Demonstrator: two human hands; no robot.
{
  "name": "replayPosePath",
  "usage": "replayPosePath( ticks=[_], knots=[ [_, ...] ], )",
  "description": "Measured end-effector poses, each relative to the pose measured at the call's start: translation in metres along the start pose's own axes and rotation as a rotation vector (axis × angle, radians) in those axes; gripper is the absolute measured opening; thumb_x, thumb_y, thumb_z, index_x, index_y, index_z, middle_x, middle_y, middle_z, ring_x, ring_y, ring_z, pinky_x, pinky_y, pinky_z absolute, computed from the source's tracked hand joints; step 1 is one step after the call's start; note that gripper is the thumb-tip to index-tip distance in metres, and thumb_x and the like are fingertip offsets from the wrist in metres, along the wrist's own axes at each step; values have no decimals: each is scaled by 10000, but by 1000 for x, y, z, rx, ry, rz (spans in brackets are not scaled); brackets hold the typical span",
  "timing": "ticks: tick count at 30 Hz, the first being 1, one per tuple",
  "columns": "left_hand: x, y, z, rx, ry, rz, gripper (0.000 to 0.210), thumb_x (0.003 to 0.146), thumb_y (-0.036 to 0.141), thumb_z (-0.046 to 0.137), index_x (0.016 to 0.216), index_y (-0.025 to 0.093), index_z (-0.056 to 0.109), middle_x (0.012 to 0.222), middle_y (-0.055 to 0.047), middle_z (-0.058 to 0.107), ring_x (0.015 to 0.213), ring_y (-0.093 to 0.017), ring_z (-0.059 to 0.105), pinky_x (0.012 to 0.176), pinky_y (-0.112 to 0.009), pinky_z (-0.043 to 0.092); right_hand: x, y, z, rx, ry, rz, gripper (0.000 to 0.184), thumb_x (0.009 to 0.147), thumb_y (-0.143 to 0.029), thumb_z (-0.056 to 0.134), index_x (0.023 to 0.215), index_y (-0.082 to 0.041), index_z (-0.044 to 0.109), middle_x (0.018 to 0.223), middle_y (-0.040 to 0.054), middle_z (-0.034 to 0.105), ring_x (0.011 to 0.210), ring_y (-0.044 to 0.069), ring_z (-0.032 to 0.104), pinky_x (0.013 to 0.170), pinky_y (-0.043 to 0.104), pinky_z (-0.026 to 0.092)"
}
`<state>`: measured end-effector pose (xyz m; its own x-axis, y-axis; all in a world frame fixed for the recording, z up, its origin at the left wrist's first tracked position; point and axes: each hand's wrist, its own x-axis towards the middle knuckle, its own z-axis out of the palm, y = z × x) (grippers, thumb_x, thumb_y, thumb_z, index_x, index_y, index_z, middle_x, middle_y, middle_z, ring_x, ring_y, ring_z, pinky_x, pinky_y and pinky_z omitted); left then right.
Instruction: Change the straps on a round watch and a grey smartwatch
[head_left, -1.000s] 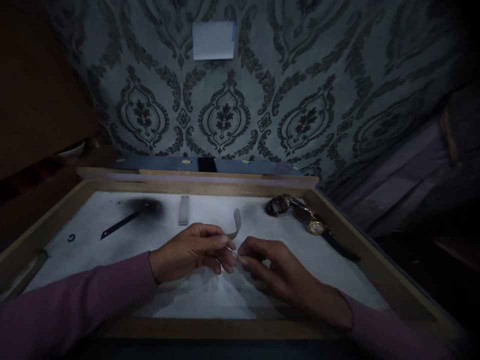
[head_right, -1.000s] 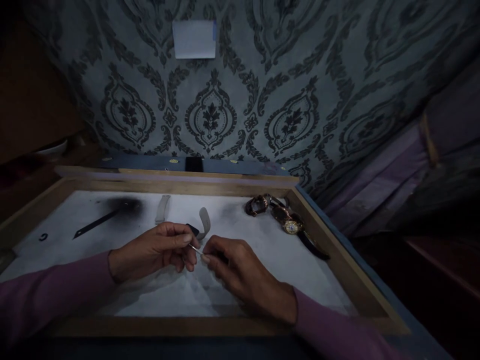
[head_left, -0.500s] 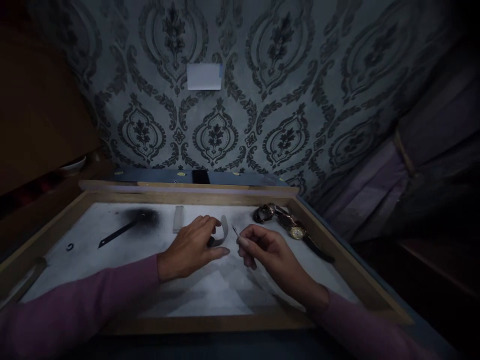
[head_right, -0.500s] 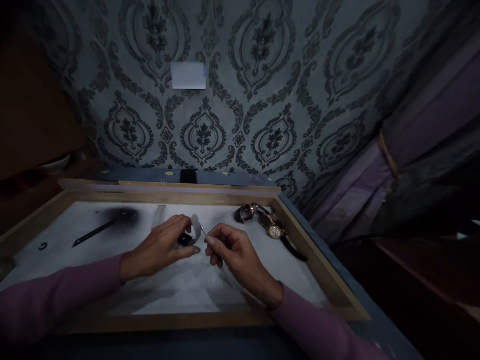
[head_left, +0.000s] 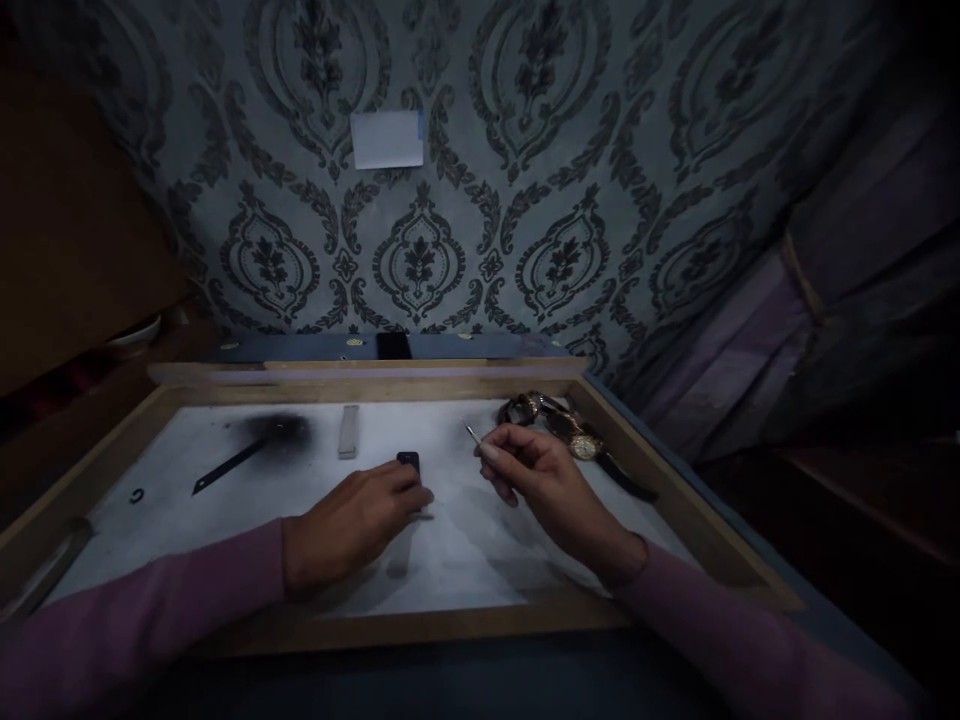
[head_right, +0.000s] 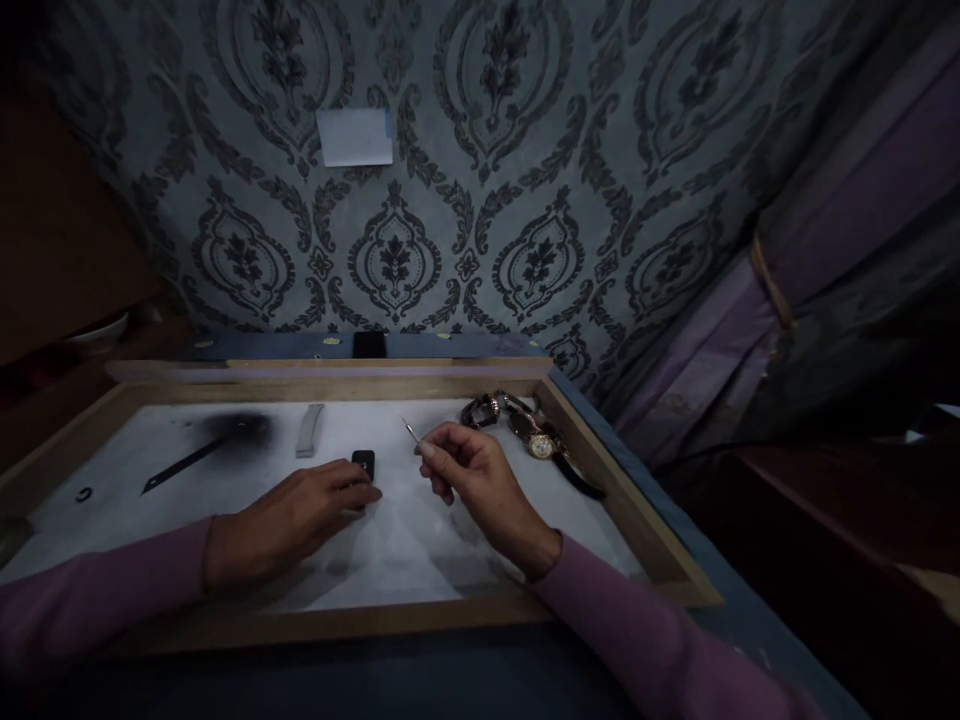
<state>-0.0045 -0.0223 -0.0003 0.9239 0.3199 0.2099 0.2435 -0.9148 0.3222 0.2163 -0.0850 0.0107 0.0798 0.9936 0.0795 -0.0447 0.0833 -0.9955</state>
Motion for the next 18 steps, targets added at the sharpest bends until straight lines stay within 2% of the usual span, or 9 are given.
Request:
replayPosePath(
  ticks=[3, 6, 8, 11, 15, 18],
  knots=[
    [-14, 2, -2, 60, -64, -7, 239, 954, 78, 367, 1027, 172, 574, 1007, -74, 615, 930, -191, 572, 797, -307, 501, 5, 5, 0, 56, -18, 73, 342, 706, -447, 780, 746, -154, 608, 590, -45, 518, 457, 55, 369, 410, 195, 279],
    [-18, 0, -1, 49, -62, 5, 252, 944, 48, 353, 1004, 167, 568, 1021, -76, 619, 929, -189, 574, 805, -320, 511, 11, 10, 1, 137, -42, 171, 351, 656, -421, 816, 730, -148, 609, 559, -64, 472, 451, 45, 320, 403, 190, 227],
    [-17, -3, 0, 40, -30, 29, 229, 949, 57, 364, 960, 158, 568, 1034, -86, 620, 941, -200, 576, 817, -344, 510, 14, 13, 3, 171, -67, 240, 354, 631, -404, 831, 709, -145, 603, 552, -70, 454, 448, 39, 293, 395, 190, 188],
    [-15, -6, -1, 65, 44, 54, 193, 961, 94, 388, 922, 149, 569, 1162, -128, 589, 1067, -249, 545, 874, -410, 491, 18, 18, 6, 193, -113, 326, 339, 628, -386, 831, 698, -140, 609, 534, -80, 422, 446, 38, 267, 390, 194, 146],
    [-15, -9, -2, 53, 148, -3, 186, 956, 119, 403, 927, 161, 582, 1291, -144, 510, 1180, -280, 486, 918, -439, 485, 25, 23, 10, 223, -149, 386, 325, 648, -377, 821, 723, -125, 631, 520, -83, 405, 450, 39, 247, 394, 198, 122],
    [-17, -11, -1, 37, 179, -44, 201, 950, 111, 388, 958, 166, 582, 1395, -161, 427, 1289, -306, 415, 976, -483, 470, 29, 25, 13, 249, -158, 412, 331, 656, -380, 821, 721, -124, 622, 510, -86, 396, 450, 38, 232, 397, 201, 108]
  ],
)
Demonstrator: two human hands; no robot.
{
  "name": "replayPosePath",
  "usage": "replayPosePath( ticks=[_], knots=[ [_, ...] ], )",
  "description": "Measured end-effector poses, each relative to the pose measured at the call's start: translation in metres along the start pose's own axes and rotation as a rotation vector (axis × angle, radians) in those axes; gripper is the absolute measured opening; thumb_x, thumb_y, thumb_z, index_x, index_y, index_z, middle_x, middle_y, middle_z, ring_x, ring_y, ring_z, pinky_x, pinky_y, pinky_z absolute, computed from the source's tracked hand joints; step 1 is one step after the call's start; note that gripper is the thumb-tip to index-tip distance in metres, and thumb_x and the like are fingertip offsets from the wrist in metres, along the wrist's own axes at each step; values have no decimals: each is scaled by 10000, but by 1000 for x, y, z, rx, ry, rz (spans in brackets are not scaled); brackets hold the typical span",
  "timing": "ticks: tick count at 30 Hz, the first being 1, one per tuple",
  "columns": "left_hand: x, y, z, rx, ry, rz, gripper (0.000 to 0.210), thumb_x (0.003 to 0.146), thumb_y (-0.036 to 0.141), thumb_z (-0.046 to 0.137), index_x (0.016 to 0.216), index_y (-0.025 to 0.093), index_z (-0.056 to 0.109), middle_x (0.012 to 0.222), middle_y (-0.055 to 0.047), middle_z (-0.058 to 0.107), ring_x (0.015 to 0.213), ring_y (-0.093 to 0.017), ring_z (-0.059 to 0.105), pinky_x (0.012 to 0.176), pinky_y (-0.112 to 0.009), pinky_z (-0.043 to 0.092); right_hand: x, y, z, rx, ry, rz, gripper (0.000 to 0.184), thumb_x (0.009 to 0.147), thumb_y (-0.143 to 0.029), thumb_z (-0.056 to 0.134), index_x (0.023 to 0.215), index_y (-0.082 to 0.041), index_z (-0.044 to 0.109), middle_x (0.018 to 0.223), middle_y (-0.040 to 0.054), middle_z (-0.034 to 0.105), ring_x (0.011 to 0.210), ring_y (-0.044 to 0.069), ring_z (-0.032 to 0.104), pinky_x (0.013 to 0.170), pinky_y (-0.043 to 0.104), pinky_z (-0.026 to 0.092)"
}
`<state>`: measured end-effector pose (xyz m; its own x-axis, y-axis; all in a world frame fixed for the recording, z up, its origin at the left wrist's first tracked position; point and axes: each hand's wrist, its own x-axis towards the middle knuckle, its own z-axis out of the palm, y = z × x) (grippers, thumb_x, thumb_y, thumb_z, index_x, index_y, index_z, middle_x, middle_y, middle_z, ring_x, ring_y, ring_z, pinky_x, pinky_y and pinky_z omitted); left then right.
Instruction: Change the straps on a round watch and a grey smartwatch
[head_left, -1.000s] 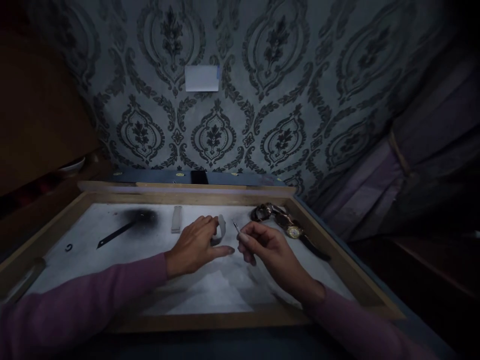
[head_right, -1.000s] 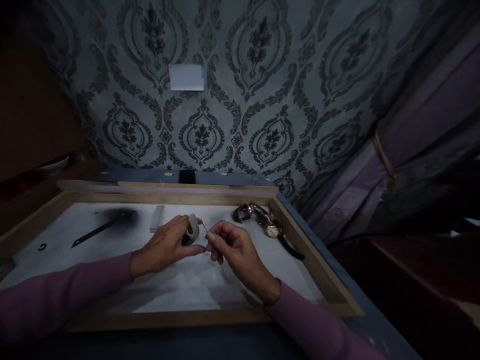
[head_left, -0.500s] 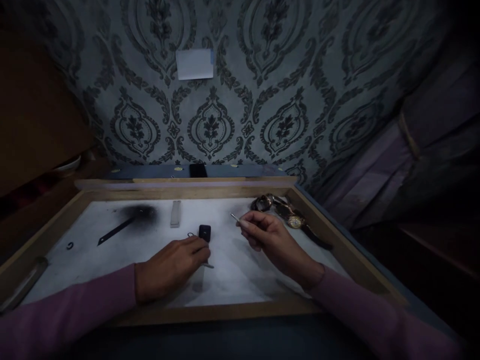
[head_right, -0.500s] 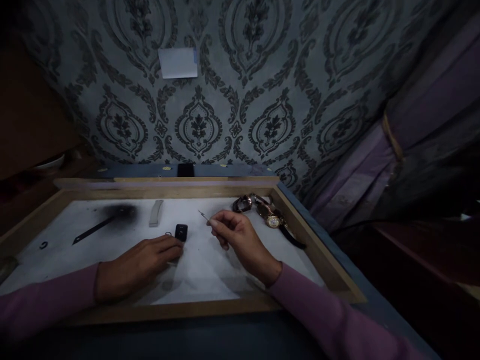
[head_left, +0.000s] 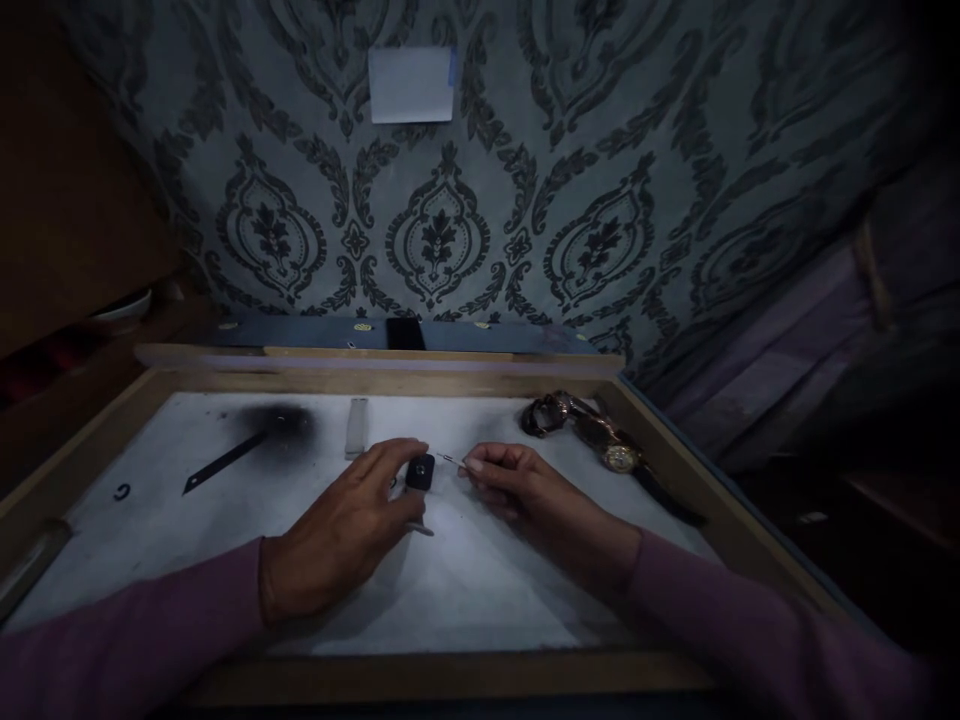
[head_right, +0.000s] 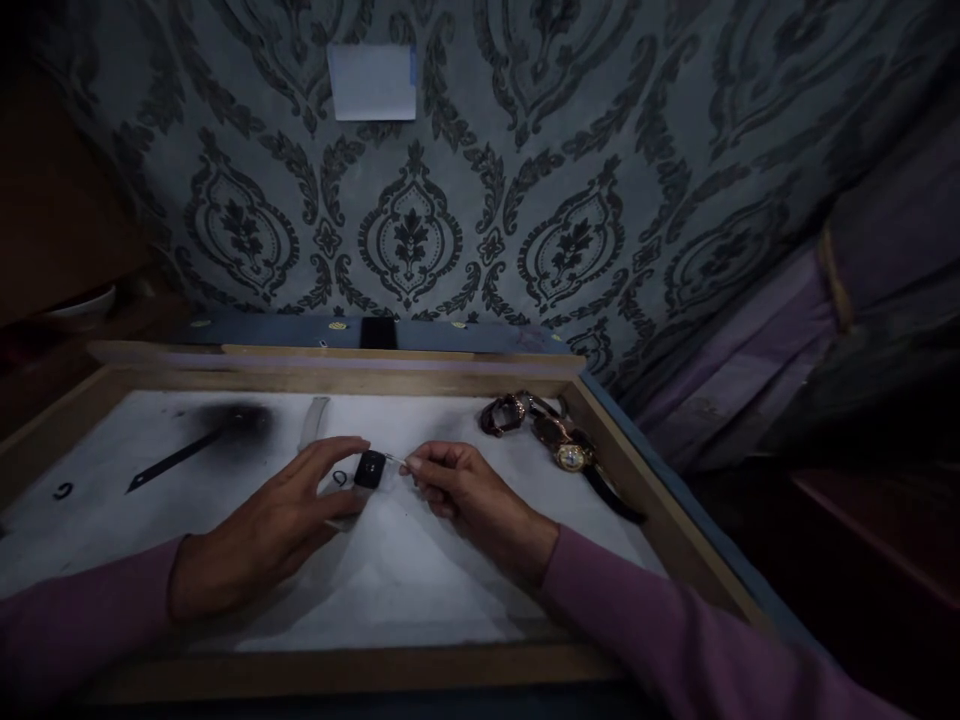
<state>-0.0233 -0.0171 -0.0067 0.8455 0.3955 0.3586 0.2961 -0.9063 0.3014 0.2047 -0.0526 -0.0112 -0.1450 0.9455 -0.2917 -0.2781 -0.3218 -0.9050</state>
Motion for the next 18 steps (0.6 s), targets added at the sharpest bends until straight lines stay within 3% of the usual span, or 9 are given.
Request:
replayPosePath(
  ticks=[4, 9, 18],
  knots=[
    [-2, -4, 3, -47, -18, -41, 188, 960, 142, 392, 990, 176, 575, 1513, -159, 325, 1383, -304, 346, 1028, -494, 458, 5, 0, 2, 46, 18, -1, 333, 642, -356, 837, 702, -134, 596, 540, -81, 415, 456, 37, 240, 394, 202, 104],
    [-1, -5, 5, -113, -36, -52, 162, 973, 202, 425, 1002, 184, 584, 1534, -128, 343, 1398, -286, 354, 1057, -480, 453, 6, 0, 2, 53, 27, 15, 338, 629, -357, 845, 696, -137, 598, 514, -89, 400, 445, 35, 241, 388, 198, 103],
    [0, -5, 7, 8, 32, 15, 150, 974, 156, 401, 974, 181, 550, 1566, -130, 278, 1427, -275, 306, 1062, -473, 452, 10, -3, 13, 170, 172, 17, 389, 514, -295, 903, 618, -133, 566, 499, -81, 454, 415, 10, 290, 364, 170, 128]
  ],
)
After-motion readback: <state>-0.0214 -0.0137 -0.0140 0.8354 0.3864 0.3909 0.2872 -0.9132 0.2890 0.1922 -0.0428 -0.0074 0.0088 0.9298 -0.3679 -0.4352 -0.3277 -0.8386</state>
